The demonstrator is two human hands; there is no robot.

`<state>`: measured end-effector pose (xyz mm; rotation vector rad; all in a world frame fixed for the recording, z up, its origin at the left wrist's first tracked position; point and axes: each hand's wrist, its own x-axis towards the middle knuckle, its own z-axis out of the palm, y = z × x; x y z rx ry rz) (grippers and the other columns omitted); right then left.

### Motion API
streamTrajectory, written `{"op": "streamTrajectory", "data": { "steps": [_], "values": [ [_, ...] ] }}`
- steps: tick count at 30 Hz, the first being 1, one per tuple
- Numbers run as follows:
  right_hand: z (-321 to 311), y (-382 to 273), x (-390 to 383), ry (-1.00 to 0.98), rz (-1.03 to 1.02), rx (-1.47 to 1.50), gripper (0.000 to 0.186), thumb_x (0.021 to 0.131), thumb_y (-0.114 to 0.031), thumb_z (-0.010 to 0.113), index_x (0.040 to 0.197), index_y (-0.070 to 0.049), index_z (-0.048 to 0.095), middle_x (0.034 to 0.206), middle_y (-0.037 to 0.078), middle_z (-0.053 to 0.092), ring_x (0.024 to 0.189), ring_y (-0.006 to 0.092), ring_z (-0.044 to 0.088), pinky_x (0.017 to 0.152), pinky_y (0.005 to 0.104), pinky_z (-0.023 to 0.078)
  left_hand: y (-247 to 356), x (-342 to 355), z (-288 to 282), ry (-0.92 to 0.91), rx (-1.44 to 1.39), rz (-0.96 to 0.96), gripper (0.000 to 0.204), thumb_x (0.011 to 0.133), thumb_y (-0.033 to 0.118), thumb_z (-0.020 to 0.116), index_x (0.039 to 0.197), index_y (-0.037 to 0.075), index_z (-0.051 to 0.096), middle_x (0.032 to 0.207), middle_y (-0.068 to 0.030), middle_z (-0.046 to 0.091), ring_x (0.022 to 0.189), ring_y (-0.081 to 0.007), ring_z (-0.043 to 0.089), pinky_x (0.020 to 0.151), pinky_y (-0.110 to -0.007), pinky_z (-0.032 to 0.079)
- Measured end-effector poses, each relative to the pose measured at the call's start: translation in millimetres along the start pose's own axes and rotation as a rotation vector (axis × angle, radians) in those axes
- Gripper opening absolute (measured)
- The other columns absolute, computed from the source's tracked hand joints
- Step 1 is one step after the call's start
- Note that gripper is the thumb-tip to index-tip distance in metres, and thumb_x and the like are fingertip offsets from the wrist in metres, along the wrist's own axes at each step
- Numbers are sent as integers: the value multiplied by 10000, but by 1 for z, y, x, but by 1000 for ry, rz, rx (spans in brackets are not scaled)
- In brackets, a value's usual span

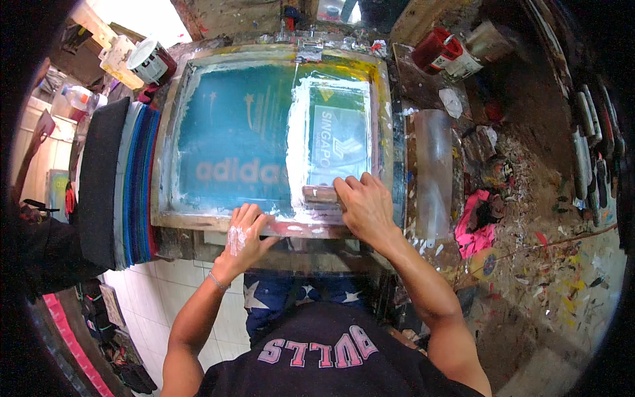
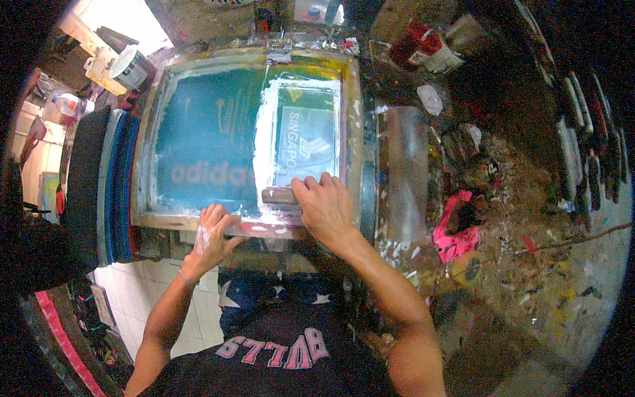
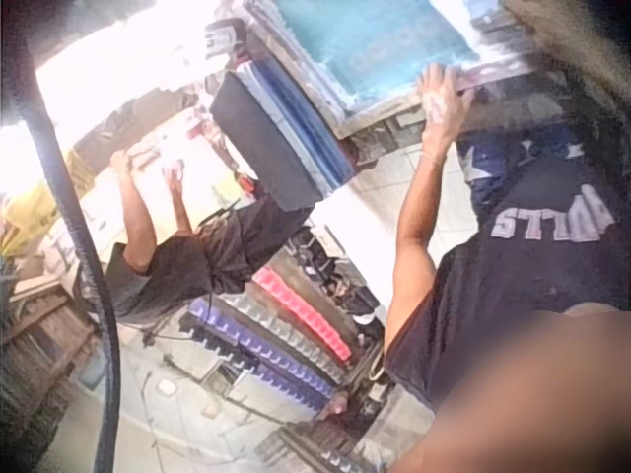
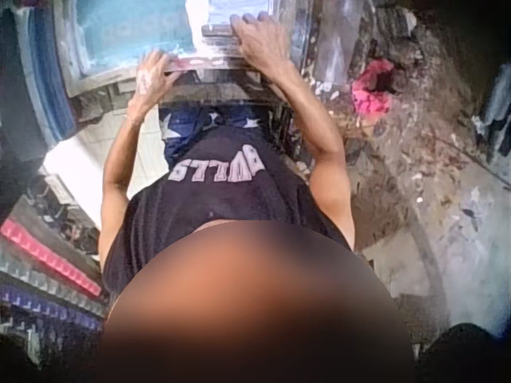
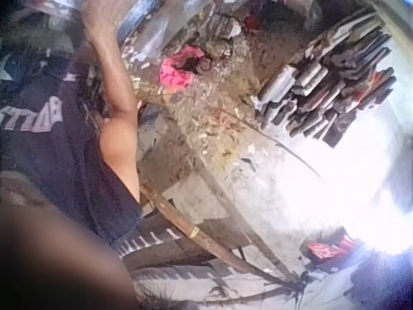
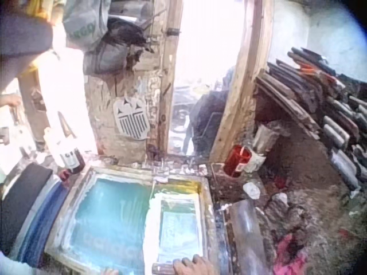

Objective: The person performs screen printing on black t-shirts using a squeegee to pull white ink across a screen. They repeatedly place shirts under the screen, apply ink, and remove the printed shirts to a stack.

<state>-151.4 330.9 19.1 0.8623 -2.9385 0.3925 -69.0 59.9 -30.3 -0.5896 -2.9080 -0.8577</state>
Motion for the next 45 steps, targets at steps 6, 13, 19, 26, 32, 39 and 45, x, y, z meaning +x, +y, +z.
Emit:
{"op": "streamTrajectory", "data": {
  "steps": [6, 13, 19, 26, 32, 39, 45],
  "values": [
    [-21, -6, 0, 32, 62, 10, 142, 786, -50, 630, 922, -75, 595, 863, 117, 673, 848, 349, 632, 739, 479, 521, -2, -1, 3, 13, -3, -14, 421, 636, 153, 885, 966, 43, 649, 948, -111, 535, 945, -311, 529, 811, -427, 414],
    [-9, -7, -1, 25, 69, -20, 189, 753, -32, 628, 932, -72, 580, 840, 117, 659, 807, 359, 605, 707, 478, 499, -1, -1, 1, 26, 14, -3, 429, 654, 170, 884, 997, 53, 654, 955, -101, 533, 955, -306, 530, 828, -423, 419],
    [-19, -2, 6, -38, 42, -15, 177, 749, -30, 642, 912, -68, 584, 862, 130, 676, 830, 361, 634, 719, 485, 522, -1, -1, 1, 40, -2, 5, 409, 649, 164, 883, 964, 53, 647, 940, -103, 530, 948, -307, 529, 825, -422, 418],
    [-11, -18, -22, -74, -5, -19, 189, 747, -39, 646, 928, -67, 599, 859, 107, 664, 839, 330, 613, 720, 462, 505, -2, -2, 4, 40, 0, -13, 422, 631, 157, 887, 962, 53, 646, 942, -104, 533, 942, -311, 528, 814, -427, 419],
    [33, 29, 29, 181, -62, -169, 141, 823, -78, 593, 961, -78, 622, 941, 105, 672, 898, 316, 622, 768, 440, 516, -1, -1, 1, 22, -4, -13, 439, 626, 158, 891, 984, 53, 659, 950, -104, 547, 938, -307, 533, 816, -427, 424],
    [-9, 91, 147, 61, -11, -149, 177, 833, -112, 606, 991, -77, 678, 879, 179, 720, 848, 391, 699, 738, 529, 549, 0, 0, -2, -26, 3, -34, 461, 621, 156, 900, 1007, 55, 667, 946, -95, 553, 932, -297, 540, 822, -423, 427],
    [-6, 109, 197, 108, 10, -155, 205, 837, -137, 590, 1009, -97, 694, 884, 216, 727, 850, 412, 721, 733, 544, 567, -1, 1, -2, -29, -16, -34, 463, 612, 134, 895, 1005, 52, 665, 934, -92, 548, 926, -291, 535, 814, -416, 422]
  ]
}}
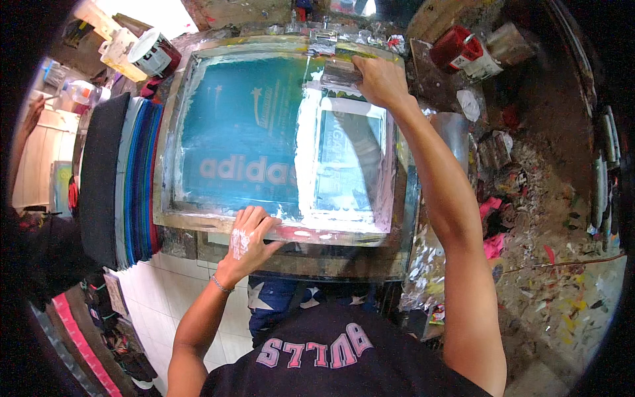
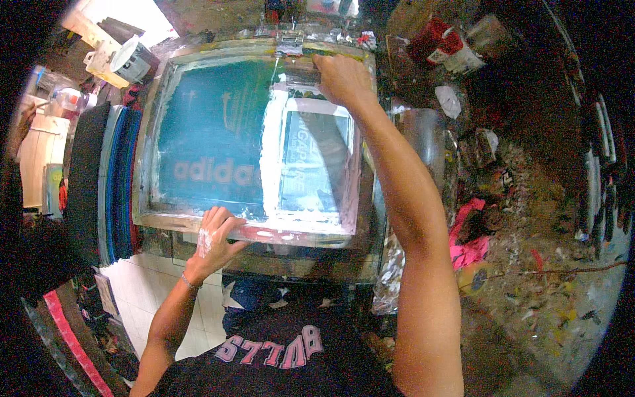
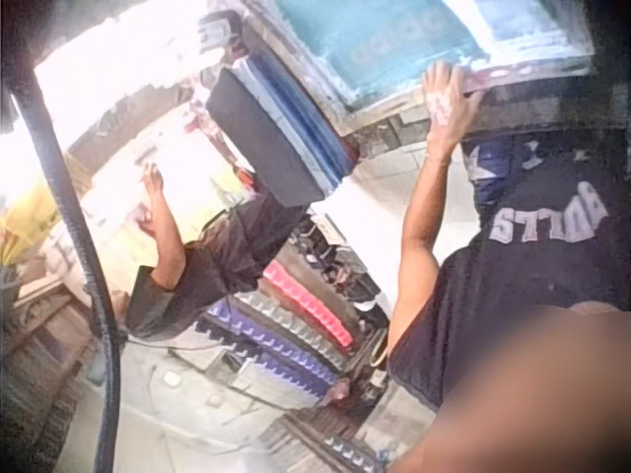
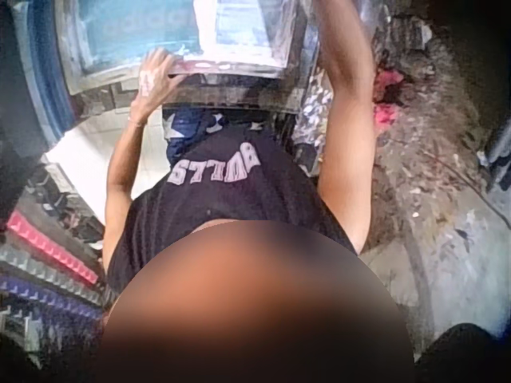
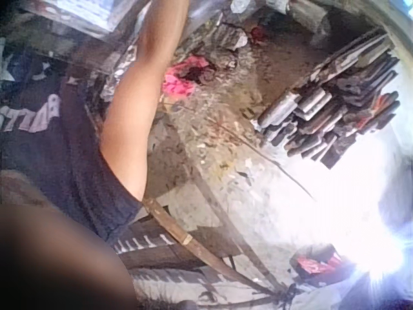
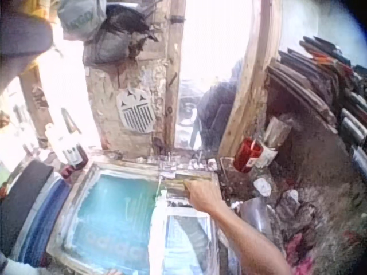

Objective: The person performs screen printing on black t-shirts using a squeegee to pull white ink across a screen. They repeatedly place shirts under the screen, apply ink, and remove the printed shirts to a stack.

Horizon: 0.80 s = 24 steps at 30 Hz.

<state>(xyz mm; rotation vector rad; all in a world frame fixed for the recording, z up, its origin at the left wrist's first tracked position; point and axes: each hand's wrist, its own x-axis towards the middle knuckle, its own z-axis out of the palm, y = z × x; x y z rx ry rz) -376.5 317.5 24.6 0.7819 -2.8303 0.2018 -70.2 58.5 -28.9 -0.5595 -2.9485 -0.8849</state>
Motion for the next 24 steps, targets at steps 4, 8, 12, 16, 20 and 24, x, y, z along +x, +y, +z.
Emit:
{"op": "streamTrajectory", "data": {
  "steps": [4, 8, 12, 16, 20, 24],
  "values": [
    [7, -13, -38, -131, 16, 35, 163, 854, -129, 580, 965, -79, 689, 848, 214, 719, 816, 403, 721, 717, 536, 568, 2, 1, -1, -17, 3, -18, 458, 612, 133, 894, 997, 52, 662, 933, -95, 543, 921, -290, 529, 809, -412, 410],
    [-11, -59, -118, -65, -54, 75, 94, 865, -120, 577, 914, -78, 644, 808, 169, 701, 785, 386, 689, 683, 509, 551, 3, 0, -1, -16, -4, -17, 452, 622, 132, 883, 1003, 51, 654, 942, -103, 536, 926, -302, 526, 823, -424, 406],
    [-29, -102, -186, -115, -4, 142, 87, 829, -84, 587, 914, -73, 603, 821, 137, 673, 802, 371, 647, 683, 490, 519, 3, -1, 1, 12, 18, -3, 436, 645, 143, 870, 1008, 45, 649, 940, -107, 532, 934, -309, 530, 827, -431, 409],
    [-33, -123, -219, -141, 11, 135, 107, 837, -81, 567, 935, -75, 610, 840, 119, 665, 852, 351, 639, 746, 461, 520, 2, -2, 4, 36, 43, 22, 415, 665, 155, 864, 1000, 37, 649, 936, -111, 535, 943, -308, 532, 817, -428, 409],
    [-30, -128, -227, -80, -4, 96, 120, 834, -98, 589, 947, -64, 611, 904, 116, 656, 871, 335, 619, 776, 442, 509, 2, -3, 5, 62, 66, 41, 417, 683, 180, 870, 1016, 32, 666, 952, -118, 545, 962, -311, 533, 841, -427, 419],
    [-27, -134, -236, -60, 5, 65, 215, 783, -65, 644, 987, -38, 583, 964, 130, 623, 910, 335, 584, 820, 450, 473, -2, -5, 9, 81, 77, 60, 437, 705, 218, 871, 1048, 25, 681, 965, -118, 554, 976, -307, 535, 865, -425, 427]
  ]
}}
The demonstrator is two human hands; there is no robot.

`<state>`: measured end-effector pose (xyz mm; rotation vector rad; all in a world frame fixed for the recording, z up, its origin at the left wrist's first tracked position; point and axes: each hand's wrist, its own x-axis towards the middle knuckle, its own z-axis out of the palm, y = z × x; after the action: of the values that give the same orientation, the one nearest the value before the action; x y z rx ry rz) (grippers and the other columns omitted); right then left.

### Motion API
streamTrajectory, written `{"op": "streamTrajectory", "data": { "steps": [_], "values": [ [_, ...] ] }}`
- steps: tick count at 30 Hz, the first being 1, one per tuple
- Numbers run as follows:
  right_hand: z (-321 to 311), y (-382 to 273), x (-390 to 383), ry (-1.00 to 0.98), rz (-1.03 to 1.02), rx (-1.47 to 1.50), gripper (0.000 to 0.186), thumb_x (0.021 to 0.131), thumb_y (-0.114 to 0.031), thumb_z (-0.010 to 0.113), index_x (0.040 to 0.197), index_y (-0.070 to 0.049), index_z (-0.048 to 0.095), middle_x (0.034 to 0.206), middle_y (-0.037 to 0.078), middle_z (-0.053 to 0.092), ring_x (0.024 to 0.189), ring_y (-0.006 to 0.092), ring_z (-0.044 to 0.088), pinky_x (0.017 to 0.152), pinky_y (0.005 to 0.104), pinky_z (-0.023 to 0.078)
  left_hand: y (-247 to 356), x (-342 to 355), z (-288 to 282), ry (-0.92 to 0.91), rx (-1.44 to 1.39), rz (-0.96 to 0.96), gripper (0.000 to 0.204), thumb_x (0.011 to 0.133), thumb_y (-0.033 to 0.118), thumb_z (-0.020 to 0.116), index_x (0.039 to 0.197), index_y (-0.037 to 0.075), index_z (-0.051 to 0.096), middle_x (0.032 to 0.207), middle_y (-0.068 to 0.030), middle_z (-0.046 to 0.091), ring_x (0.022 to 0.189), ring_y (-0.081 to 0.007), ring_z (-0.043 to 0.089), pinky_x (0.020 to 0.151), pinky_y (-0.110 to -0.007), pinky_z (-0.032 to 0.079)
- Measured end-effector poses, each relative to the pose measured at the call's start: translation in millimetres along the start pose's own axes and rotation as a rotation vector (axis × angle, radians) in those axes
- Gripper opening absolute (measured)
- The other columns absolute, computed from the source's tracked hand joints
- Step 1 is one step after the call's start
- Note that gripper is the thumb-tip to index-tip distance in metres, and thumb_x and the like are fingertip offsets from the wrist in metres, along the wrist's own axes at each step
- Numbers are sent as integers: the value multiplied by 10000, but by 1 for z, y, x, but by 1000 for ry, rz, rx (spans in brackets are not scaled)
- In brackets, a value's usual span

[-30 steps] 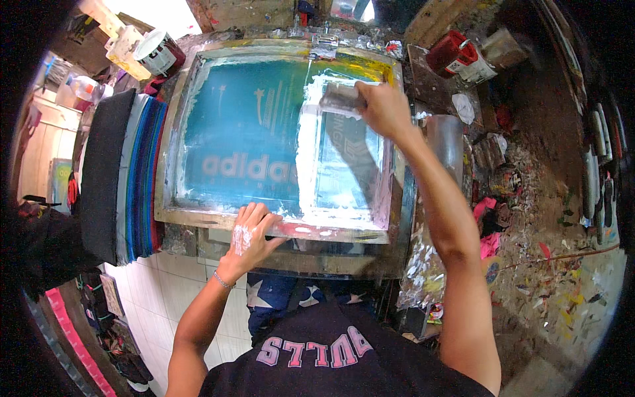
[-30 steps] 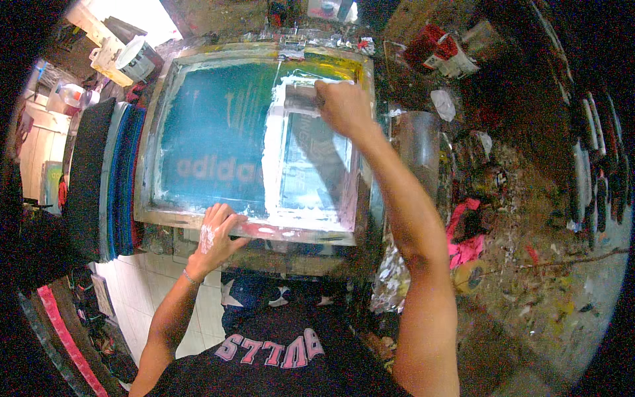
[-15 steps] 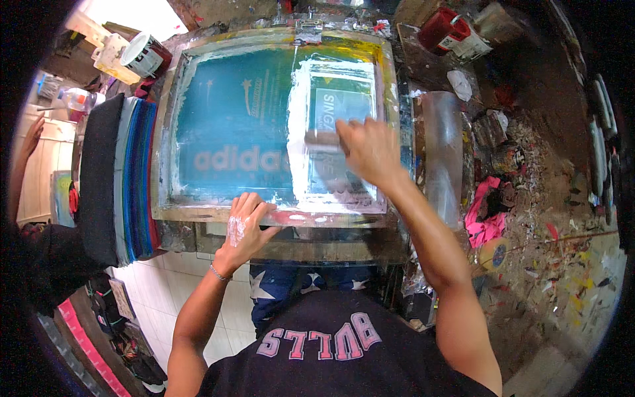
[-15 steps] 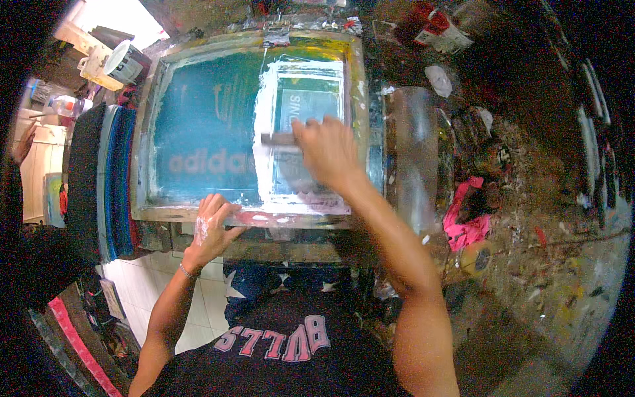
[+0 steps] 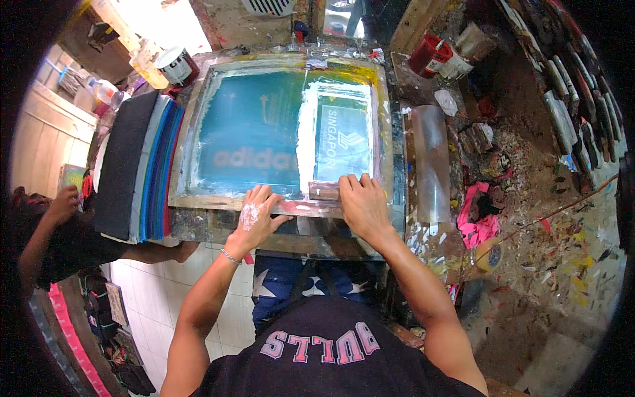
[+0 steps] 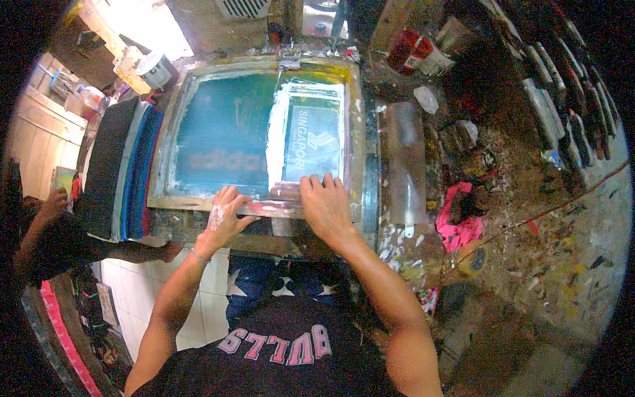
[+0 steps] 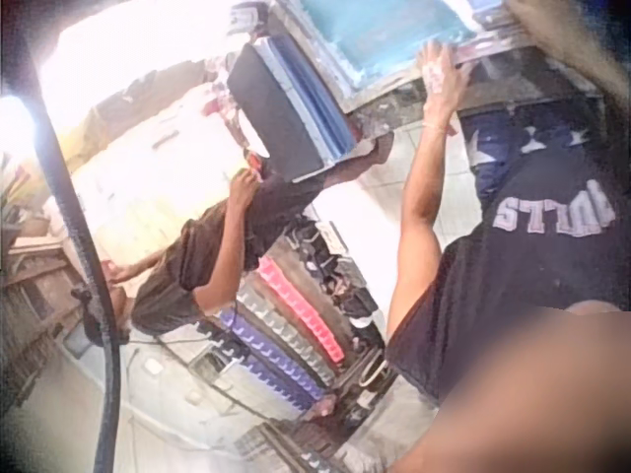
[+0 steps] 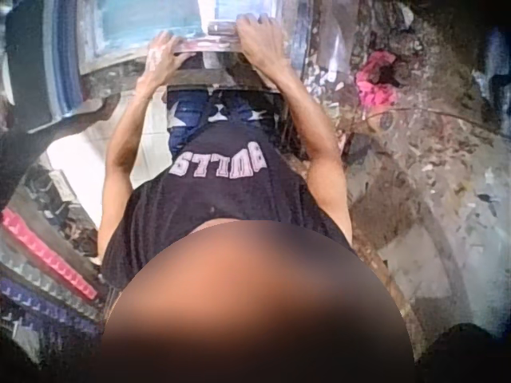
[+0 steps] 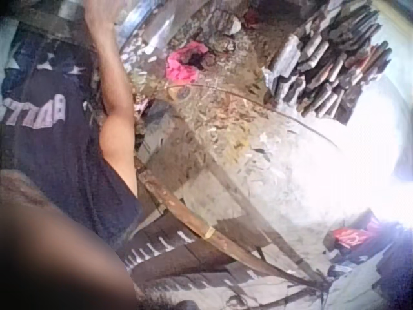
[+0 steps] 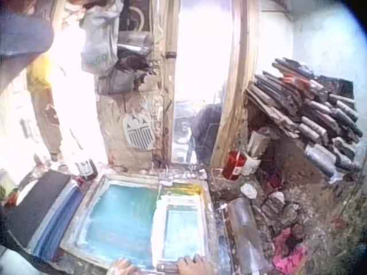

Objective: The person performs screen printing on black t-shirts using a squeegee to pull white ink across a screen. They repeatedly place shirts under the screen, apply ink, and remove the printed shirts to a stack.

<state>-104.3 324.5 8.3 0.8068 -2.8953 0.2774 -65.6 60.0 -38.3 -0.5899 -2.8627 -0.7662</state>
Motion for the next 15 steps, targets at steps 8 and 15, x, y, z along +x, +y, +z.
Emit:
{"op": "streamTrajectory", "data": {
  "steps": [8, 15],
  "values": [
    [-10, 4, -8, 34, -54, 147, 295, 788, -115, 674, 1042, -21, 557, 1011, 165, 594, 1029, 354, 560, 887, 448, 452, 5, 0, -6, 52, 10, 46, 453, 709, 239, 862, 1078, 35, 694, 944, -111, 556, 938, -299, 537, 836, -427, 438],
    [-75, -8, 8, 211, -57, -65, 379, 807, -264, 689, 1082, -24, 585, 935, 166, 561, 896, 357, 556, 835, 476, 448, 31, 34, -86, 65, 32, 128, 447, 741, 314, 845, 1051, 23, 704, 928, -133, 560, 921, -316, 558, 818, -433, 459]
  ]
}}
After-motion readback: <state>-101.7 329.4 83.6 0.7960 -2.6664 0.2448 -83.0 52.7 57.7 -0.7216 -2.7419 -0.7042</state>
